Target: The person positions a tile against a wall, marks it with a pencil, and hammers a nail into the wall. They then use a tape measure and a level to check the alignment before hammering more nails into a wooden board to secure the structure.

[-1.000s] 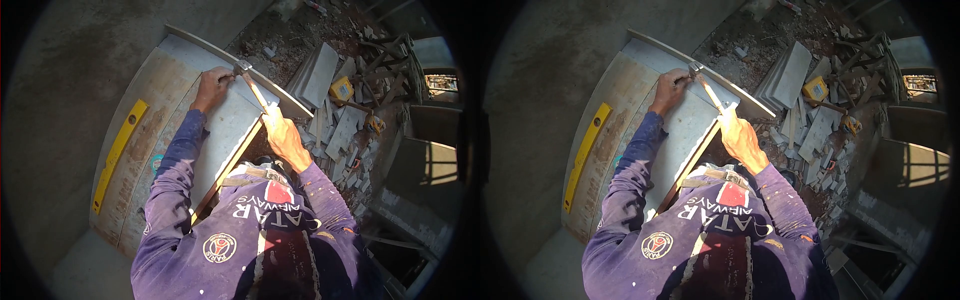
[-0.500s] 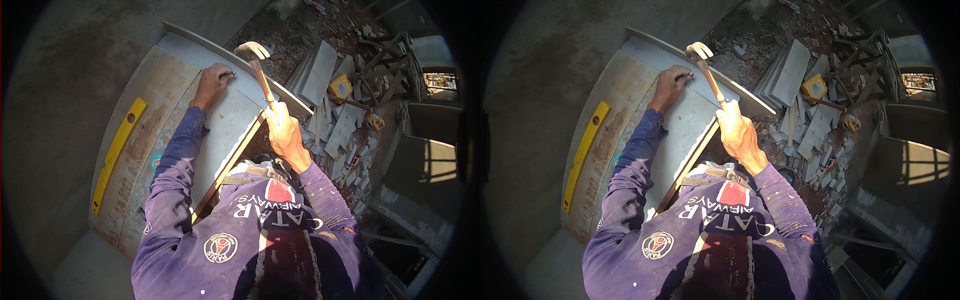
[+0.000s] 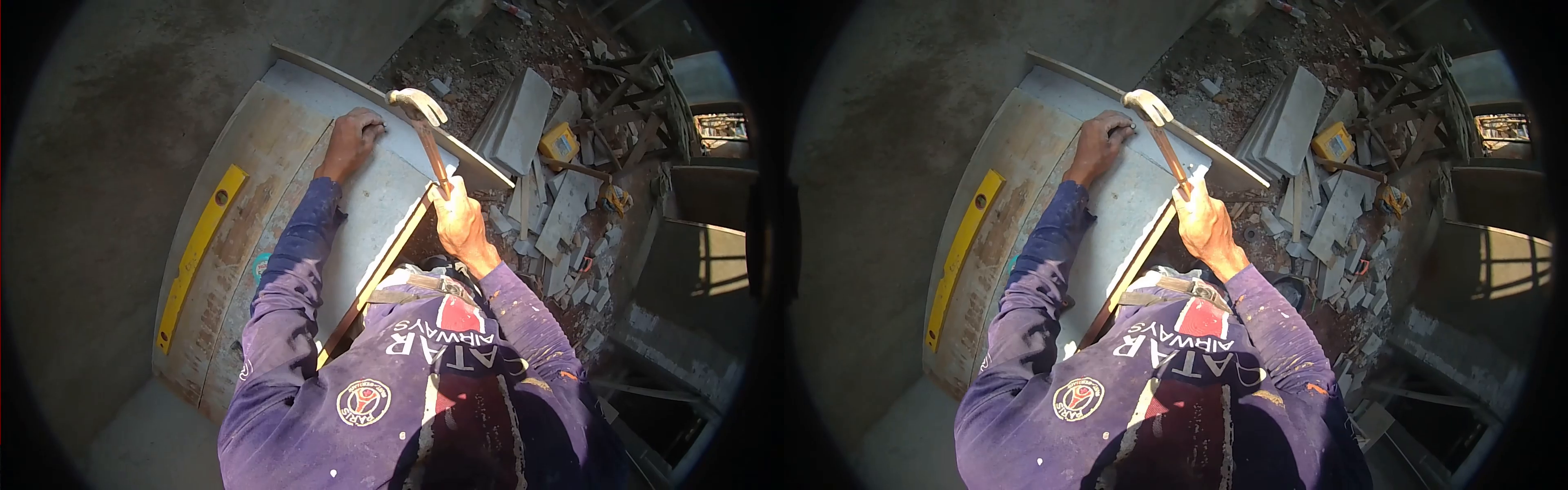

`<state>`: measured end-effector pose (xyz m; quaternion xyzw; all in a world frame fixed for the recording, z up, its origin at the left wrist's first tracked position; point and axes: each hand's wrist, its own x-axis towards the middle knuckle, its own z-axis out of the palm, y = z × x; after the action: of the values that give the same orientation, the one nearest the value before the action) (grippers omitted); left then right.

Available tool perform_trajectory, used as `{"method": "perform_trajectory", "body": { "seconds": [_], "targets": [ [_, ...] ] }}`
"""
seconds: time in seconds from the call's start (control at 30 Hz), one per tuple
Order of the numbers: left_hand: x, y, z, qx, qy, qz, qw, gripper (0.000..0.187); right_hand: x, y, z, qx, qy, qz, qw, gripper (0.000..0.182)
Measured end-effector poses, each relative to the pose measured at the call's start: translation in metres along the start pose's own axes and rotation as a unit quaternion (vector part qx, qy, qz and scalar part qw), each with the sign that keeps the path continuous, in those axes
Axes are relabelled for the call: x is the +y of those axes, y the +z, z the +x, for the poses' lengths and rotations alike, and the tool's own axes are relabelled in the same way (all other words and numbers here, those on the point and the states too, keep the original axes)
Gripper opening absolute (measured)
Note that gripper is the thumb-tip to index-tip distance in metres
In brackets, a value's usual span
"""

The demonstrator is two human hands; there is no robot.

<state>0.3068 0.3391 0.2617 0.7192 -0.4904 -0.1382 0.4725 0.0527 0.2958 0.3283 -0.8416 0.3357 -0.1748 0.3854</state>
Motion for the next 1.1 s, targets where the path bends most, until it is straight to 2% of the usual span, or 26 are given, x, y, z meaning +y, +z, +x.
{"method": "perform_trajectory", "body": {
  "seconds": [0.07, 0.1, 0.17, 0.23, 0.33, 0.47, 0.53, 0.57, 0.6, 0.67, 0.7, 0.8, 0.87, 0.9, 0.97, 1.1],
  "targets": [
    [0.001, -0.001, 0.002, -0.005, 0.000, 0.006, 1.000, 0.010, 0.022, 0.012, 0.001, -0.023, -0.035, -0.003, 0.999, 0.021],
    [0.000, -0.001, 0.002, -0.011, -0.006, 0.002, 1.000, 0.011, 0.030, 0.012, 0.001, -0.099, 0.011, -0.072, 0.992, 0.019],
    [-0.002, 0.000, 0.003, -0.018, -0.011, 0.000, 1.000, 0.012, 0.037, 0.014, -0.003, -0.079, 0.007, -0.040, 0.996, 0.019],
    [-0.005, -0.001, 0.001, -0.008, 0.040, 0.010, 0.999, 0.018, 0.036, 0.016, -0.005, -0.039, -0.020, 0.034, 0.998, 0.018],
    [-0.007, -0.003, 0.002, -0.006, 0.002, -0.008, 1.000, 0.029, 0.019, 0.013, -0.011, 0.003, 0.006, 0.044, 0.999, 0.017],
    [-0.013, 0.000, 0.002, 0.037, -0.022, -0.054, 0.998, 0.039, 0.028, 0.024, -0.005, 0.007, -0.015, 0.031, 0.999, 0.018],
    [-0.013, 0.001, 0.001, 0.041, -0.023, -0.076, 0.996, 0.037, 0.038, 0.026, 0.001, -0.078, 0.001, -0.014, 0.997, 0.016],
    [-0.011, 0.000, 0.002, 0.038, -0.029, -0.059, 0.997, 0.038, 0.038, 0.027, 0.004, -0.057, -0.070, -0.014, 0.996, 0.015],
    [-0.011, -0.001, 0.005, 0.039, -0.027, -0.057, 0.997, 0.038, 0.039, 0.027, 0.005, -0.055, -0.073, -0.012, 0.996, 0.015],
    [-0.010, 0.001, 0.001, 0.061, -0.018, -0.073, 0.995, 0.038, 0.032, 0.026, -0.009, -0.010, -0.007, 0.070, 0.997, 0.017],
    [-0.009, 0.001, 0.002, 0.059, -0.016, -0.070, 0.996, 0.038, 0.031, 0.027, -0.012, 0.025, -0.038, 0.066, 0.997, 0.016],
    [-0.009, -0.005, 0.000, 0.096, -0.014, 0.008, 0.995, 0.037, 0.036, 0.024, -0.015, 0.007, 0.000, 0.072, 0.997, 0.016],
    [-0.029, -0.016, 0.003, 0.169, 0.069, 0.198, 0.963, 0.036, 0.038, 0.016, -0.017, 0.015, -0.023, 0.096, 0.995, 0.016],
    [-0.029, -0.029, 0.006, 0.171, 0.073, 0.204, 0.961, 0.036, 0.041, 0.010, -0.024, 0.003, -0.016, 0.095, 0.995, 0.017],
    [-0.030, -0.050, 0.008, 0.072, -0.088, 0.339, 0.934, 0.038, 0.049, -0.003, -0.039, -0.011, -0.006, 0.097, 0.995, 0.018],
    [-0.047, -0.064, 0.014, 0.030, -0.150, 0.357, 0.921, 0.042, 0.066, -0.037, -0.083, -0.031, 0.051, 0.094, 0.994, 0.018]
  ]
}}
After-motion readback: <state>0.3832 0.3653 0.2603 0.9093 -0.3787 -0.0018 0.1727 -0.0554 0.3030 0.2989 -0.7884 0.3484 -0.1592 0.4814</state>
